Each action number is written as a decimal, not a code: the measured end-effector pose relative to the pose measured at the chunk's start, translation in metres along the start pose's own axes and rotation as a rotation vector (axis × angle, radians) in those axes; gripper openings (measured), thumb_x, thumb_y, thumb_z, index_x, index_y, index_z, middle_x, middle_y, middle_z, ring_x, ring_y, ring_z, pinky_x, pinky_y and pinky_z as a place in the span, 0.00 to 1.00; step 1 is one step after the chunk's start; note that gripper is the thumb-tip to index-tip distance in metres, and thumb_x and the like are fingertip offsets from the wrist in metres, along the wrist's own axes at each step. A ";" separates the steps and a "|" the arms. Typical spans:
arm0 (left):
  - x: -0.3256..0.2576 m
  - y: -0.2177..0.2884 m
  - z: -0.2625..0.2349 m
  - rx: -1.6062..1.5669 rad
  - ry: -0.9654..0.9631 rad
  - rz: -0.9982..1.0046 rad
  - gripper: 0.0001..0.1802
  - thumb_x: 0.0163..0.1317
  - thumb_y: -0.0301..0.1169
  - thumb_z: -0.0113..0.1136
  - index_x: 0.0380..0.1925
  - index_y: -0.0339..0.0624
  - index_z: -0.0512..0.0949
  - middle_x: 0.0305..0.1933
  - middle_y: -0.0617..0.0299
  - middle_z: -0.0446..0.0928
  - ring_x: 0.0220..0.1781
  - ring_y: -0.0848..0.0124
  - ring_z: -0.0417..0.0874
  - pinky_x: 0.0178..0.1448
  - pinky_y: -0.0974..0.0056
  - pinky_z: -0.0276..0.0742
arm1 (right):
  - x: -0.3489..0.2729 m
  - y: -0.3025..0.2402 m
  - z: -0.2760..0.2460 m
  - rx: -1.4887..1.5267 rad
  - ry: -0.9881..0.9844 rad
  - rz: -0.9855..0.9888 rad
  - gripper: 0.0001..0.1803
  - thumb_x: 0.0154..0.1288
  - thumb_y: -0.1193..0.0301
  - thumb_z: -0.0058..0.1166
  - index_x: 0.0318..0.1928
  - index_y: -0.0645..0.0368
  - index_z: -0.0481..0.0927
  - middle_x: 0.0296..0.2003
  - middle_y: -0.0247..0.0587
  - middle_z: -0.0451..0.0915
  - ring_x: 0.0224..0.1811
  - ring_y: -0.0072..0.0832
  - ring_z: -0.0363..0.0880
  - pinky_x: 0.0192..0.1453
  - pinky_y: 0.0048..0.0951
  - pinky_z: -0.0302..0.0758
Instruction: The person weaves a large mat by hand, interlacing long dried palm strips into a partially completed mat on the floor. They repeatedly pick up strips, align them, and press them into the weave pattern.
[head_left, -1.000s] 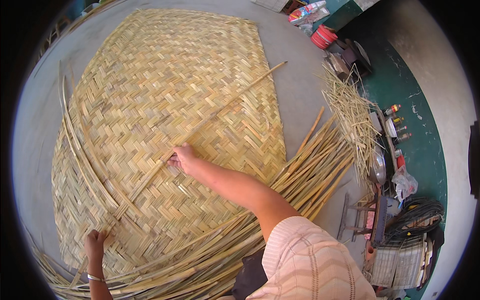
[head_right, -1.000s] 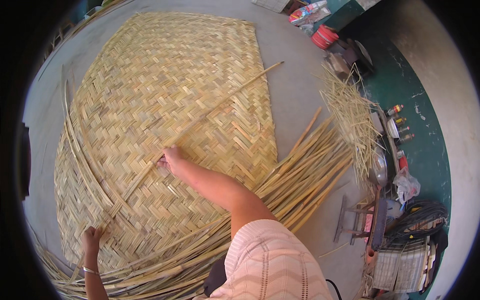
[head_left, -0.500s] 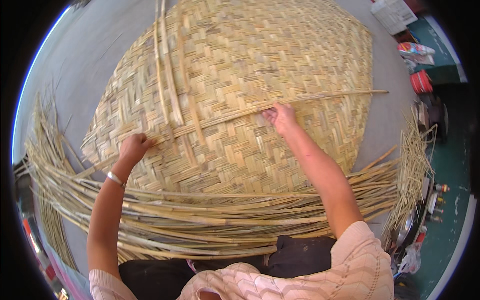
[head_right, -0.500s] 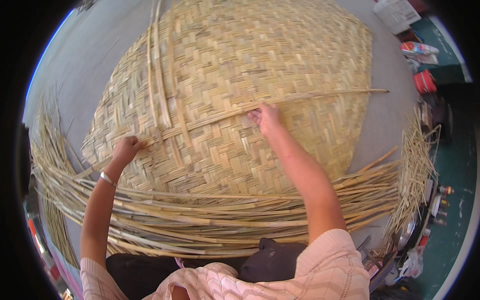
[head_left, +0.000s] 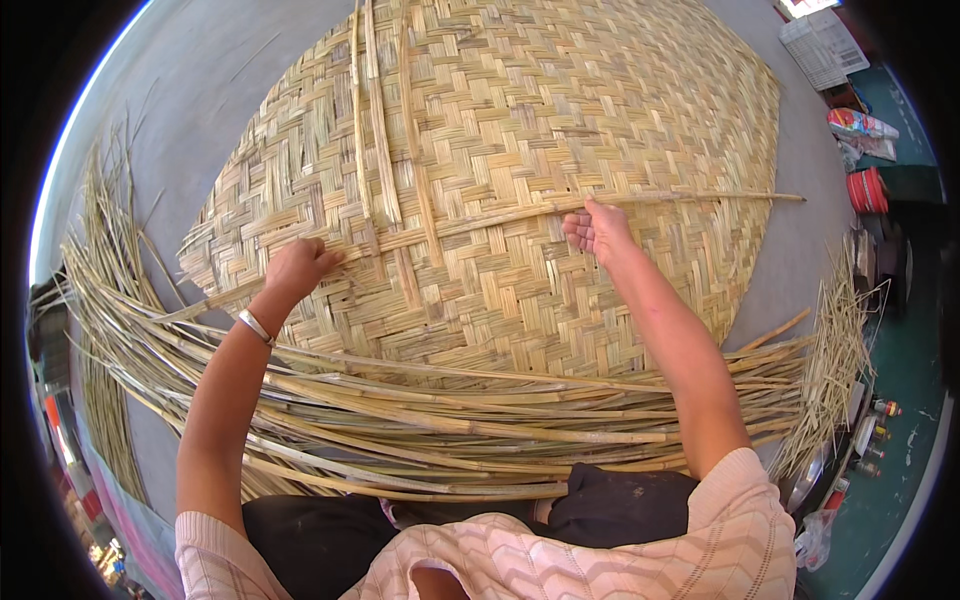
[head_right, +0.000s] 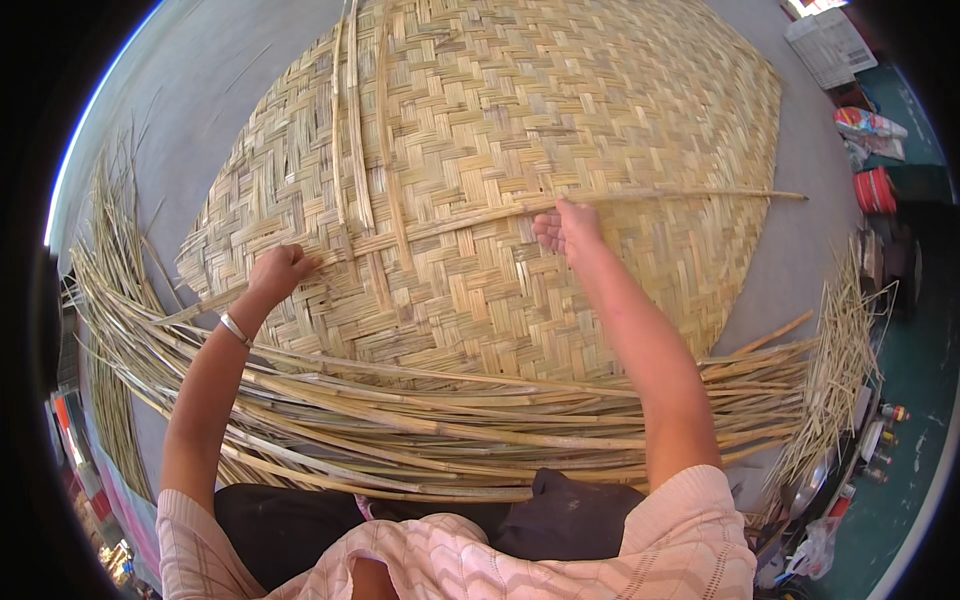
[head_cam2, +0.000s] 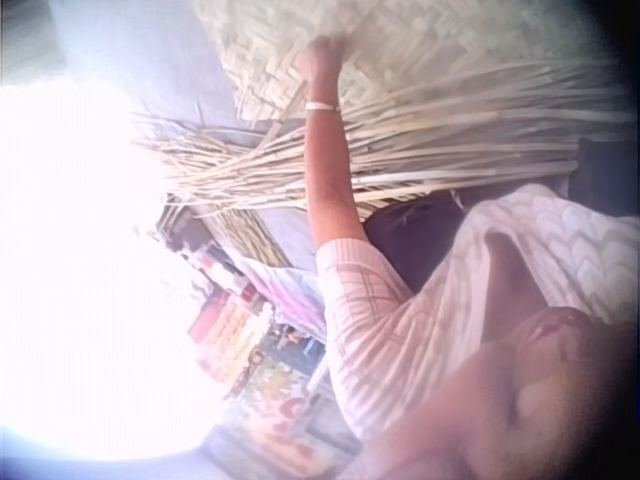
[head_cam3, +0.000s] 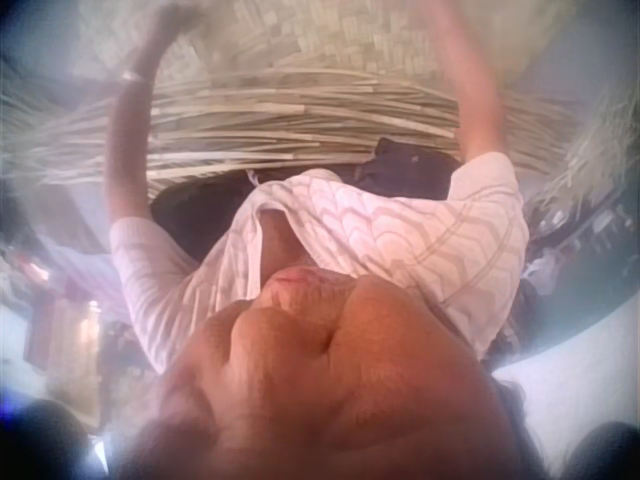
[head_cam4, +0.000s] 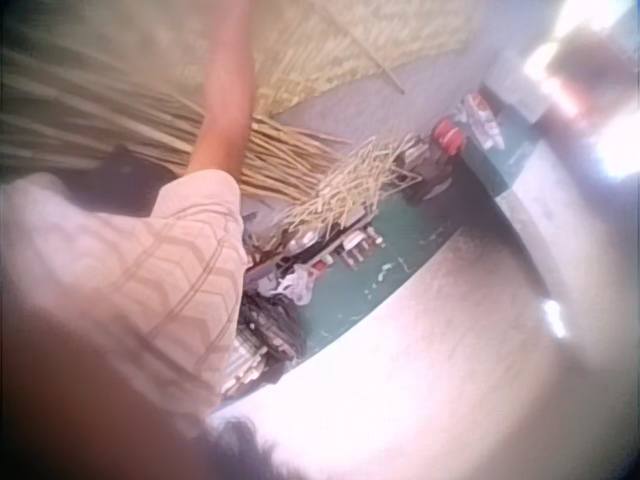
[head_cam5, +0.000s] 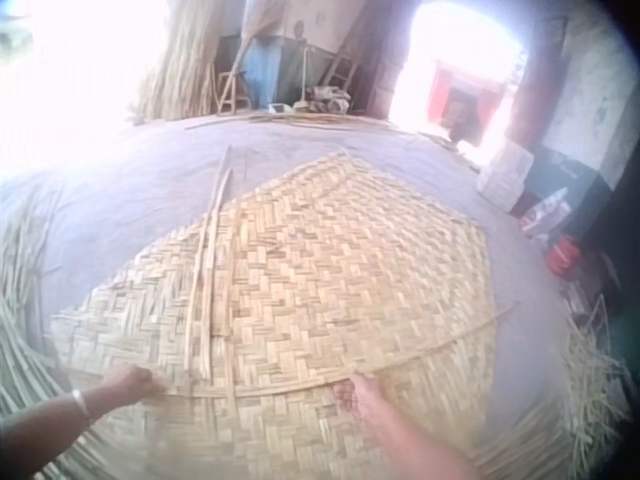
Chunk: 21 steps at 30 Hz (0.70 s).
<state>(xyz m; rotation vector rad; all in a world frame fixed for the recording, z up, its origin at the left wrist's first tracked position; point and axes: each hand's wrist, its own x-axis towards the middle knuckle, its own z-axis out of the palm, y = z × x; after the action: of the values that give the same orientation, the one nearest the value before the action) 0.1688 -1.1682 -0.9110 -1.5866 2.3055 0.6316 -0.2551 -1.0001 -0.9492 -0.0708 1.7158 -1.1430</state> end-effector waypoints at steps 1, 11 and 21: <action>0.000 0.000 0.001 0.001 -0.003 -0.006 0.26 0.58 0.56 0.60 0.24 0.41 0.79 0.25 0.51 0.79 0.32 0.55 0.81 0.38 0.52 0.74 | -0.007 -0.001 0.002 -0.112 -0.040 0.044 0.15 0.73 0.62 0.45 0.46 0.63 0.68 0.36 0.46 0.80 0.33 0.35 0.82 0.36 0.34 0.82; -0.001 0.004 -0.005 0.013 -0.061 -0.067 0.25 0.57 0.57 0.61 0.26 0.43 0.80 0.27 0.52 0.80 0.35 0.55 0.82 0.40 0.53 0.75 | -0.049 0.044 0.087 -1.655 -0.271 -1.346 0.29 0.70 0.56 0.43 0.66 0.58 0.64 0.66 0.43 0.63 0.71 0.38 0.57 0.74 0.40 0.54; -0.038 -0.068 -0.036 0.338 0.110 0.139 0.17 0.50 0.43 0.67 0.32 0.44 0.76 0.35 0.57 0.80 0.45 0.59 0.79 0.55 0.55 0.66 | -0.045 0.050 0.087 -1.893 -0.369 -1.114 0.36 0.73 0.47 0.30 0.73 0.57 0.53 0.75 0.42 0.47 0.78 0.36 0.42 0.79 0.38 0.41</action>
<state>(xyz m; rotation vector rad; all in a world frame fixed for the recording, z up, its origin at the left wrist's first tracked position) 0.2464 -1.1754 -0.8761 -1.3431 2.4581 0.1708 -0.1456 -1.0054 -0.9551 -2.3567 1.7416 0.3211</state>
